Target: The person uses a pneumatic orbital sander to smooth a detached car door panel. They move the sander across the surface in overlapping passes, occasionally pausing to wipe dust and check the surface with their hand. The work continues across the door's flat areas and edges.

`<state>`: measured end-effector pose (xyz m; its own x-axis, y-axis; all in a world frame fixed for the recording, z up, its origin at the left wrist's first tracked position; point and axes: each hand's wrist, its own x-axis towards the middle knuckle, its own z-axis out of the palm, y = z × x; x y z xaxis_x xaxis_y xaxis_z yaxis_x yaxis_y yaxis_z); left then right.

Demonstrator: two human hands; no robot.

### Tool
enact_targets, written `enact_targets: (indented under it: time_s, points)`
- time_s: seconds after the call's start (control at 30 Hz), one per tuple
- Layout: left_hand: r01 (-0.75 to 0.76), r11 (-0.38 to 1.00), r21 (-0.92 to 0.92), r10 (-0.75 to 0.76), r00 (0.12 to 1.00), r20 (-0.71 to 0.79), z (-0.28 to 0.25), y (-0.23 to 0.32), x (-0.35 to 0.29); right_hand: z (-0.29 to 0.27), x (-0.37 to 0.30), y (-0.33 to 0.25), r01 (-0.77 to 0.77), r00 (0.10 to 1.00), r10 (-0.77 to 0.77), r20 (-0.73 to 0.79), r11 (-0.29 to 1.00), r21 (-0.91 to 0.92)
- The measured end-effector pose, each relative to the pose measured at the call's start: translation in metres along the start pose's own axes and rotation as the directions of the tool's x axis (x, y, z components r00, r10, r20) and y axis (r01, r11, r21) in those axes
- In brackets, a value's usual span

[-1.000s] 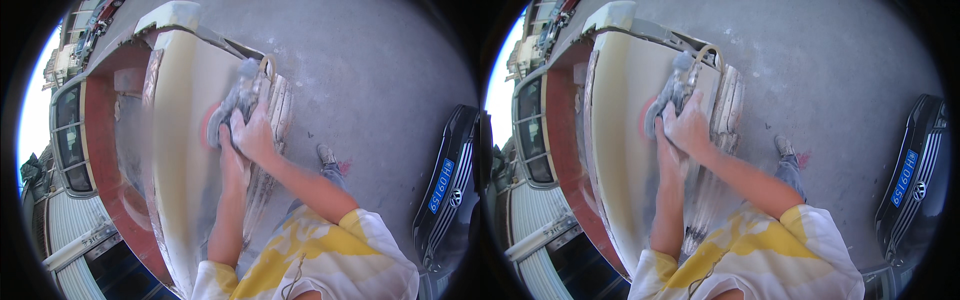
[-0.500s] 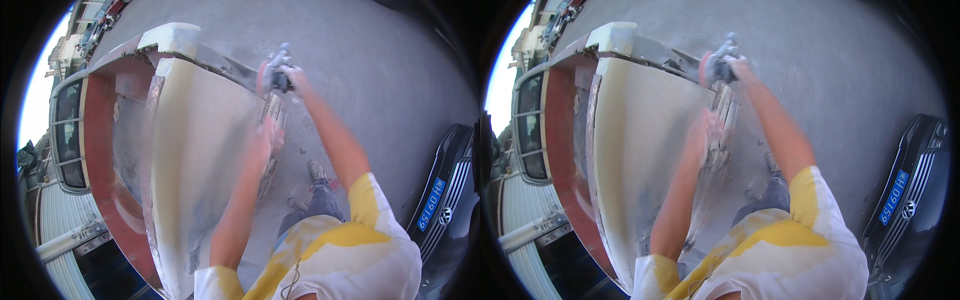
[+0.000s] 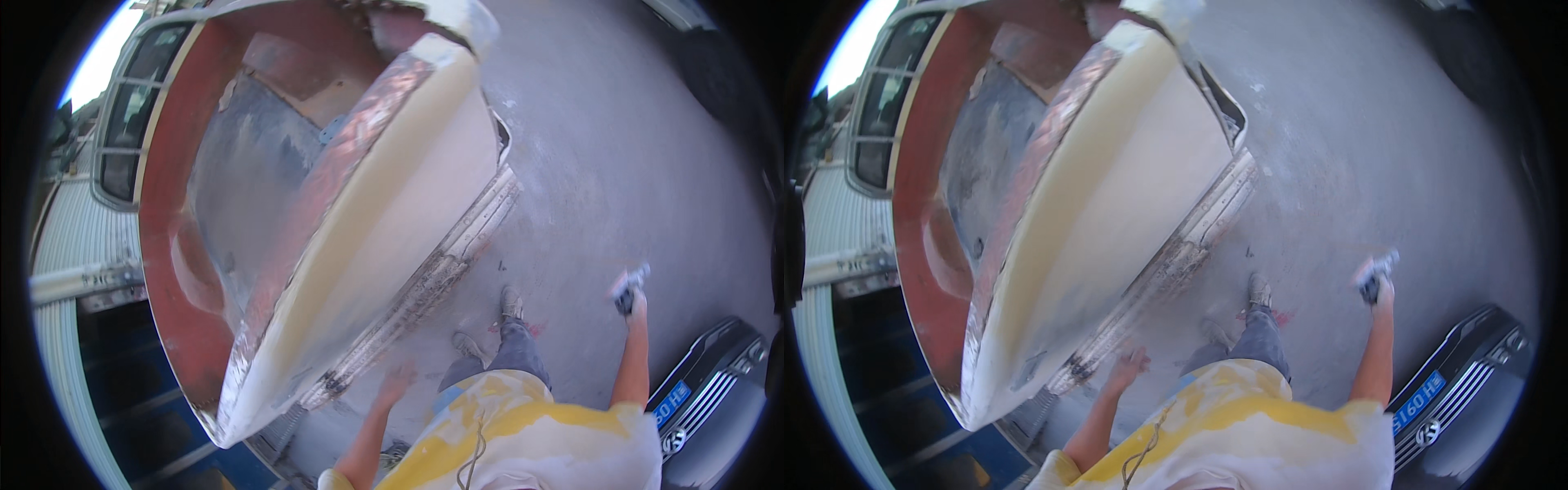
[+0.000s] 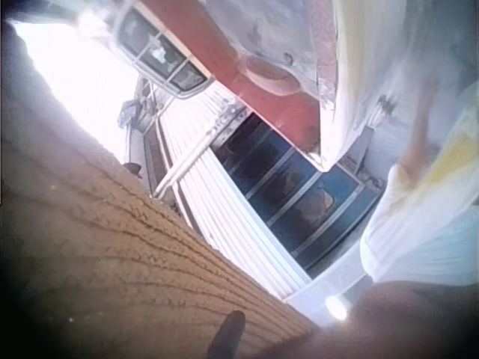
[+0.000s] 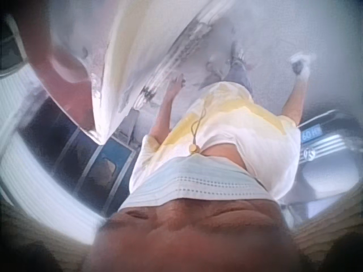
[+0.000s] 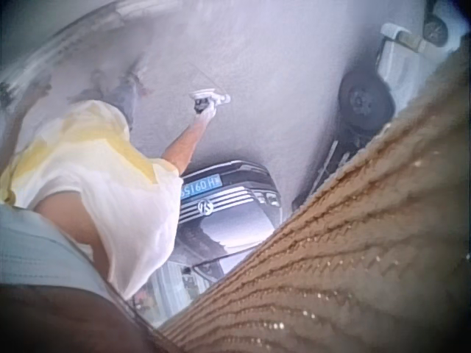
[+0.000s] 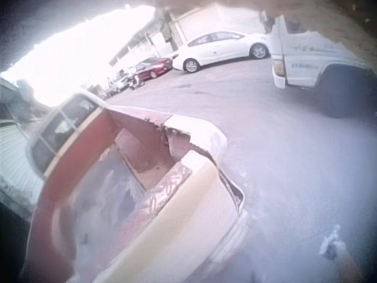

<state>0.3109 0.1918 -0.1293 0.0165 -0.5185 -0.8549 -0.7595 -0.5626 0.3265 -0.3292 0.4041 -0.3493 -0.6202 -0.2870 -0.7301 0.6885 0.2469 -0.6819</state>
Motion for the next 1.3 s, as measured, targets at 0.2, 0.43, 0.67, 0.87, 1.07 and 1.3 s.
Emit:
enact_targets:
  time_s: [0.2, 0.43, 0.67, 0.87, 1.07, 1.3]
  points:
    - [-0.577, 0.731, 0.363, 0.58, 0.807, 0.114, 0.036, 0.062, 0.012, -0.121, -0.125, -0.057, 0.129, 0.987, -0.11, -0.113, 0.975, 0.18]
    - [-0.616, 0.039, 0.786, 0.907, 0.352, 0.231, 0.007, 0.111, -0.018, -0.159, -0.229, -0.143, 0.517, 0.842, -0.433, -0.323, 0.818, 0.251]
    - [0.322, -0.571, 0.755, 0.781, 0.496, 0.38, -0.17, 0.124, -0.033, -0.108, -0.257, -0.057, 0.484, 0.868, -0.419, -0.265, 0.833, 0.266]
    - [0.478, -0.617, 0.625, 0.782, 0.463, 0.418, -0.147, 0.208, -0.031, -0.013, -0.275, 0.047, 0.373, 0.926, -0.344, -0.155, 0.896, 0.24]
    - [0.515, -0.604, 0.608, 0.796, 0.43, 0.426, -0.077, 0.349, -0.005, 0.047, -0.284, 0.101, 0.183, 0.982, -0.157, -0.102, 0.913, 0.364]
    - [0.517, -0.654, 0.552, 0.755, 0.404, 0.516, 0.006, 0.468, 0.062, 0.074, -0.278, 0.114, -0.028, 1.0, 0.029, 0.006, 0.885, 0.464]
